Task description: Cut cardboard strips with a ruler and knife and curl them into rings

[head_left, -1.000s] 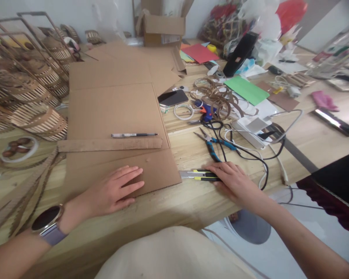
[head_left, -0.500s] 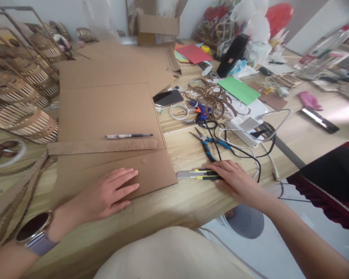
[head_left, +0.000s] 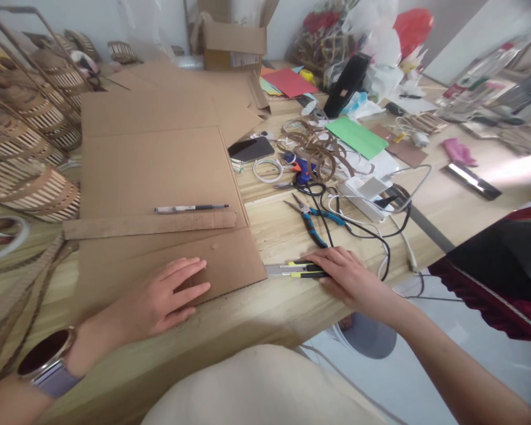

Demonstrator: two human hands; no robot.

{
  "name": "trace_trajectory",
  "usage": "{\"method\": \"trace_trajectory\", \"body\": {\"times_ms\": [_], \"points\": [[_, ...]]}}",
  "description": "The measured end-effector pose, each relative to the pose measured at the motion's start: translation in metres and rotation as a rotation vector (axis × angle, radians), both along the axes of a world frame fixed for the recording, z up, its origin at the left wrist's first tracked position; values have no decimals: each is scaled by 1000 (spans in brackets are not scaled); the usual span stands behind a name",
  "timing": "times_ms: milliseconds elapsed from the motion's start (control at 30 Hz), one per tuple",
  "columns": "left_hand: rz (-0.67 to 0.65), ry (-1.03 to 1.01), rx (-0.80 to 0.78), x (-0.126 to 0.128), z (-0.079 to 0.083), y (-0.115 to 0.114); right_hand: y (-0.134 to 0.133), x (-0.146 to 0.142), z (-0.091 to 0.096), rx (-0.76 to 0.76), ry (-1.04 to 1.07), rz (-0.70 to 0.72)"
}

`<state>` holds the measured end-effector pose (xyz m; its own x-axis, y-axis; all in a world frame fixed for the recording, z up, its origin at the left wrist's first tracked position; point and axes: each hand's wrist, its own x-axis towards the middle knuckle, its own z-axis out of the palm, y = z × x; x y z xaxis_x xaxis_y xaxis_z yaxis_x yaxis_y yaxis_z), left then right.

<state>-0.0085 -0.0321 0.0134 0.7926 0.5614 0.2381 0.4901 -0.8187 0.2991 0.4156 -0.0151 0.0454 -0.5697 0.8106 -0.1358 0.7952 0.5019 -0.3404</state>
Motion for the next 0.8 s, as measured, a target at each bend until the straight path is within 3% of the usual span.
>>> {"method": "trace_trajectory", "body": {"times_ms": [267, 433, 800], "points": [[45, 13, 79, 10, -8, -12, -5, -2, 1, -7, -23, 38], [50, 29, 102, 13, -4, -13, -8, 2, -8, 33, -4, 59], [104, -6, 118, 25, -10, 20, 2, -3, -14, 159, -59, -26]]}}
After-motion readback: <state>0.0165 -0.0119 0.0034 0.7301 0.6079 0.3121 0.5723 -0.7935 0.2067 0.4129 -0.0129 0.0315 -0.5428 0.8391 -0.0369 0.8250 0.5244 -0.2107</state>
